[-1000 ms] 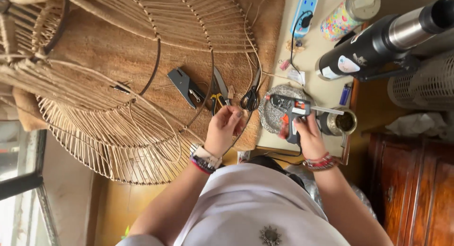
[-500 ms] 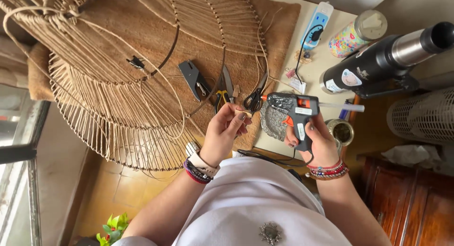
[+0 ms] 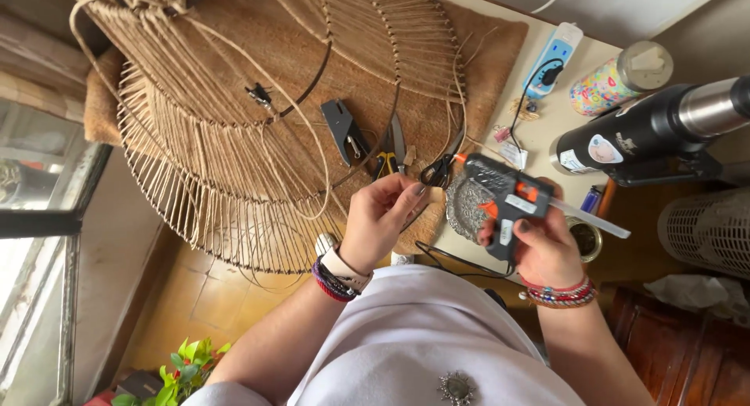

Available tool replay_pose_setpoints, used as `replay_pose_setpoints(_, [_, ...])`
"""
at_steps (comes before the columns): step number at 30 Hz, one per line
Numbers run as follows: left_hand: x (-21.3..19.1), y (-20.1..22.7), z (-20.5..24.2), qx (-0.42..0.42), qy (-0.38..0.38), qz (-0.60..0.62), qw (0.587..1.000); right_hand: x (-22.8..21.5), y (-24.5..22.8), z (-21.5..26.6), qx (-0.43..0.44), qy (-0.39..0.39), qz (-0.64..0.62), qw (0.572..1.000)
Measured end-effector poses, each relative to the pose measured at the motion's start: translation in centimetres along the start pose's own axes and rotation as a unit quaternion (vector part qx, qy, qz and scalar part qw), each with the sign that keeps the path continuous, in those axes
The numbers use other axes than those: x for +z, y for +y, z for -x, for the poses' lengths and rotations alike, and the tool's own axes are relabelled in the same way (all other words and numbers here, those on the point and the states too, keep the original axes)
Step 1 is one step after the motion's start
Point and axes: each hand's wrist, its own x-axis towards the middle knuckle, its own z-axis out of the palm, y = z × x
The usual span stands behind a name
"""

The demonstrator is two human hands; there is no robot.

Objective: Assembling a wicker lampshade by gluing and trimming wicker strands

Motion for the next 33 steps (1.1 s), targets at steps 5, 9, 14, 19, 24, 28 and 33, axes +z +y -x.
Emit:
replay_pose_setpoints(5, [-0.3,3.0,0.7,0.013,0.041,-0.041,0.998,0.1,-1.9,-0.7,0.008,-0.015,0.032,0.999])
replay_pose_setpoints(9, [-0.7,3.7,1.5,-0.012,0.011,0.028,0.999,2.6,-4.0,-0.4,0.055,0.033,0.196,0.978])
replay_pose_setpoints(14, [-1.1,3.3,1.7,-0.048,-0.010,0.058,0.997,0.7,-3.7,0.1,0.107,-0.002,0.161,0.981])
replay_pose_setpoints(19, [-1.9,4.7,2.0,-0.059,0.015,-0.061,0.996,-0.1,-2.7,0.5,0.060,-0.073,0.222,0.970])
replay_pose_setpoints(24, [-2.3,5.3,2.3,-0.040,0.003,-0.079,0.996,0.0,-2.2,1.1,-0.009,-0.079,0.275,0.958])
replay_pose_setpoints(28, [-2.4,5.6,2.6,-0.035,0.004,-0.087,0.996,0.8,-2.2,1.5,-0.007,-0.088,0.303,0.949])
replay_pose_setpoints(33, [-2.5,5.9,2.4,-0.036,-0.008,-0.061,0.997,2.8,-3.2,0.7,0.017,-0.076,0.325,0.943])
